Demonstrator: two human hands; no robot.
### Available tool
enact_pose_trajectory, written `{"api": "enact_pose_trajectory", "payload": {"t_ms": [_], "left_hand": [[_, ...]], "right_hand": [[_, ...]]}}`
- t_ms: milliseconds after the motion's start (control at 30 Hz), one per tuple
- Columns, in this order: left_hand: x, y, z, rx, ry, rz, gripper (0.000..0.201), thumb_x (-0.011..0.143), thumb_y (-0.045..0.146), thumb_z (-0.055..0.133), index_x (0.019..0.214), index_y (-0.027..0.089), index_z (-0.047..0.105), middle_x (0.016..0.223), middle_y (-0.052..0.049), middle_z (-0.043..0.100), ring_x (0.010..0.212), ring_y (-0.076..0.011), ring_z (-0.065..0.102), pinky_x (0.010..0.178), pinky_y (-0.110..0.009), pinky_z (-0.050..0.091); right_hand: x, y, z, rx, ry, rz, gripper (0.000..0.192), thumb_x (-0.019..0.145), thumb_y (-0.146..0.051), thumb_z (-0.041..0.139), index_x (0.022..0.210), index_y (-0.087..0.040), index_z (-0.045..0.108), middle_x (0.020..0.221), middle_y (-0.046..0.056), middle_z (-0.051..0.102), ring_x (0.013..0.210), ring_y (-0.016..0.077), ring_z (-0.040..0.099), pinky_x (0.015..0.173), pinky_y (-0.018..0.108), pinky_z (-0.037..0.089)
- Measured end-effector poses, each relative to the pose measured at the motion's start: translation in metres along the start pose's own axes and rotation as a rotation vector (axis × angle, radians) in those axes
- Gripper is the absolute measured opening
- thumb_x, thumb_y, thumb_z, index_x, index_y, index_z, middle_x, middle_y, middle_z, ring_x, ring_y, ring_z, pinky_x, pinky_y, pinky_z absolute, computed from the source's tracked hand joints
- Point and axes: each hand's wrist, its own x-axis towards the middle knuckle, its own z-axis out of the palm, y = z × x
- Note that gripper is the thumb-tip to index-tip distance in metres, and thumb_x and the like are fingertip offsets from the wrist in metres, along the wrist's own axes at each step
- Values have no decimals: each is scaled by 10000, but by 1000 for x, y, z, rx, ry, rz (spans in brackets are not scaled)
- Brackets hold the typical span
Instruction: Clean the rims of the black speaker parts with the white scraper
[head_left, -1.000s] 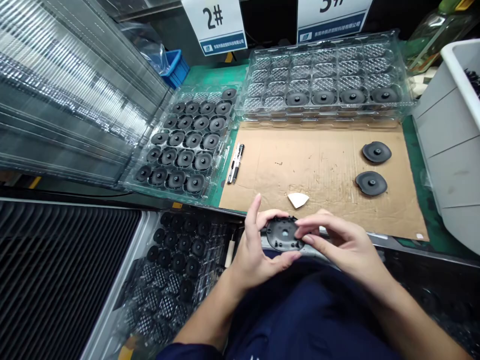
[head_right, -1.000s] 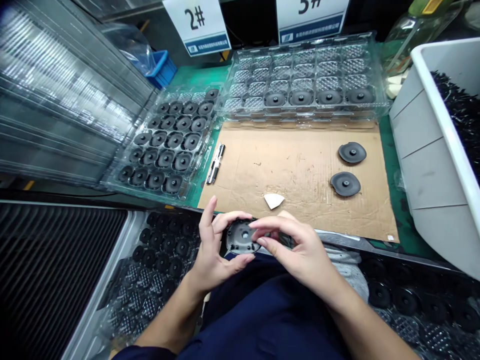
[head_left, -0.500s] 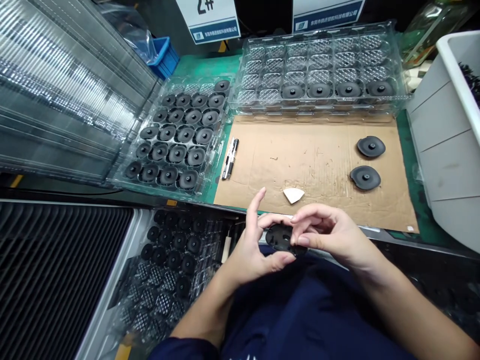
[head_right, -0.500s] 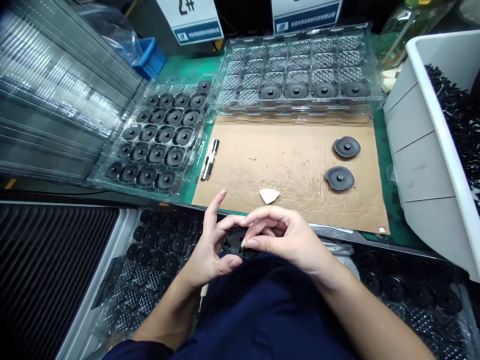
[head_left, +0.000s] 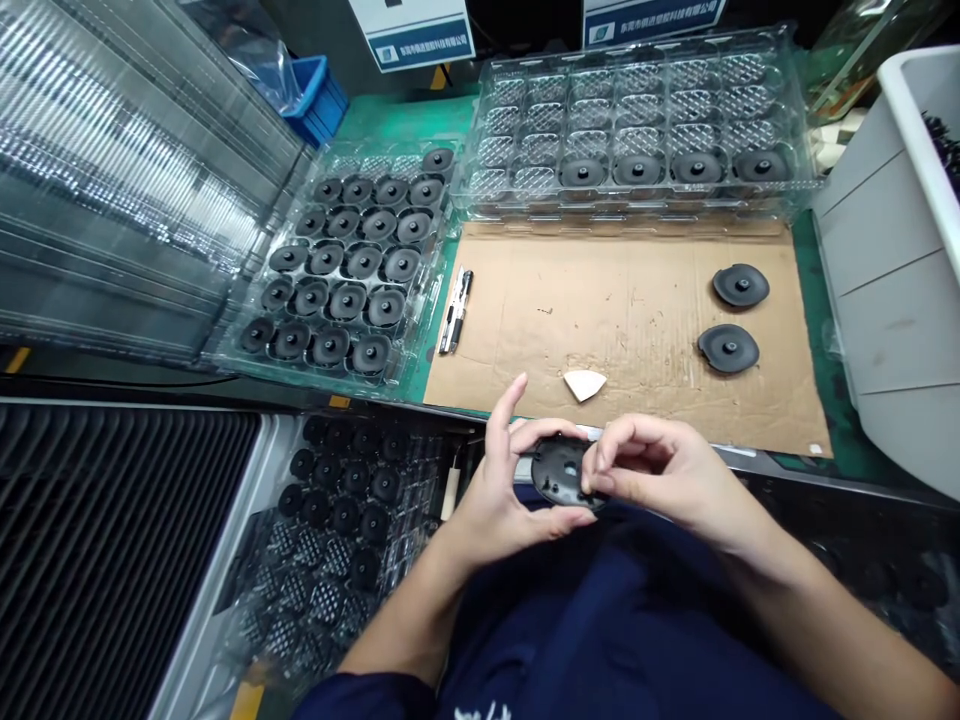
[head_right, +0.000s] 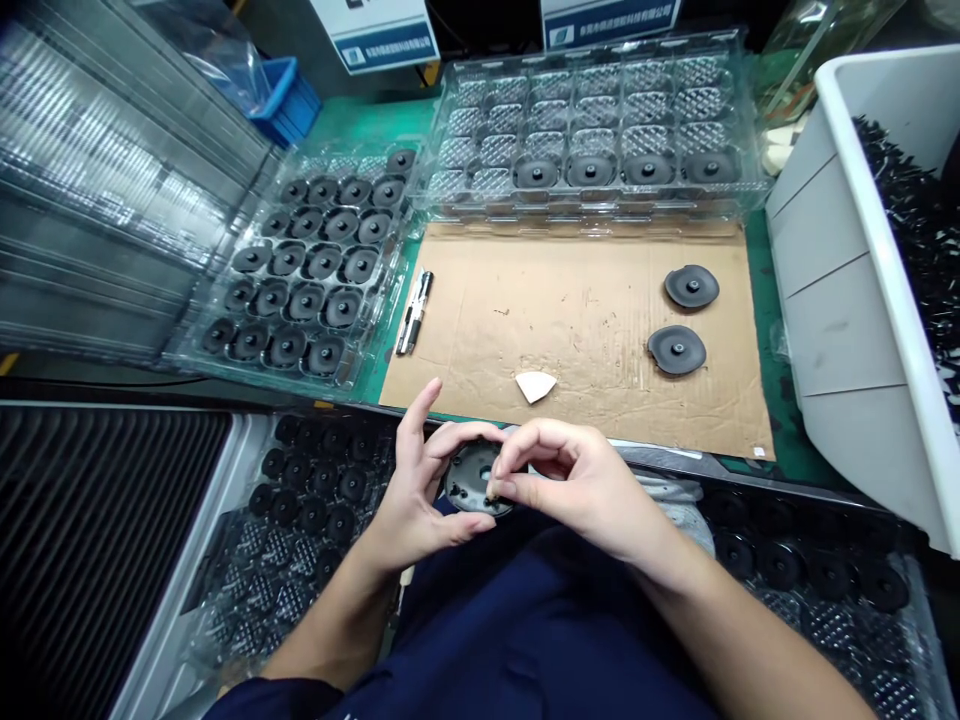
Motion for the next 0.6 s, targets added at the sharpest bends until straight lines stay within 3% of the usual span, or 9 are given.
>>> {"api": "enact_pose_trajectory", "payload": {"t_ms": [133, 267, 433, 600], "left_hand": [[2, -2, 0, 37, 42, 151, 1122, 650, 160, 782, 1436, 306, -5, 1203, -111, 547, 1146, -263, 523, 1003, -451, 398], [3, -4, 0, 151, 92, 235, 1111, 646, 172, 787, 1440, 299, 21, 1212, -113, 543, 1143, -268, 525, 997, -463, 413], [3, -6, 2, 296, 132, 385, 1113, 636, 195, 801, 1443, 198, 34, 1205, -155, 545, 1095, -248, 555, 947, -427, 468], [-1, -5, 2, 458, 166, 447, 1118, 623, 202, 811, 1440, 188, 48, 1212, -171, 548, 1102, -259, 553, 950, -463, 459]], "right_hand": [[-8, 12, -4, 63, 166, -87, 129, 725, -227, 735, 787, -200, 625, 706, -24, 645, 670, 98, 625, 650, 209, 498], [-18, 18, -8, -30, 267, -188, 99, 829, -304, 627, 804, -209, 634, 610, -37, 569, 501, 58, 500, 499, 176, 404], [-25, 15, 0, -388, 321, -263, 55, 832, -211, 620, 871, -248, 631, 811, -11, 607, 722, 97, 540, 649, 209, 428], [-26, 13, 11, -537, 320, -338, 133, 838, -176, 600, 925, -273, 629, 879, -12, 636, 806, 125, 568, 730, 259, 447]]}}
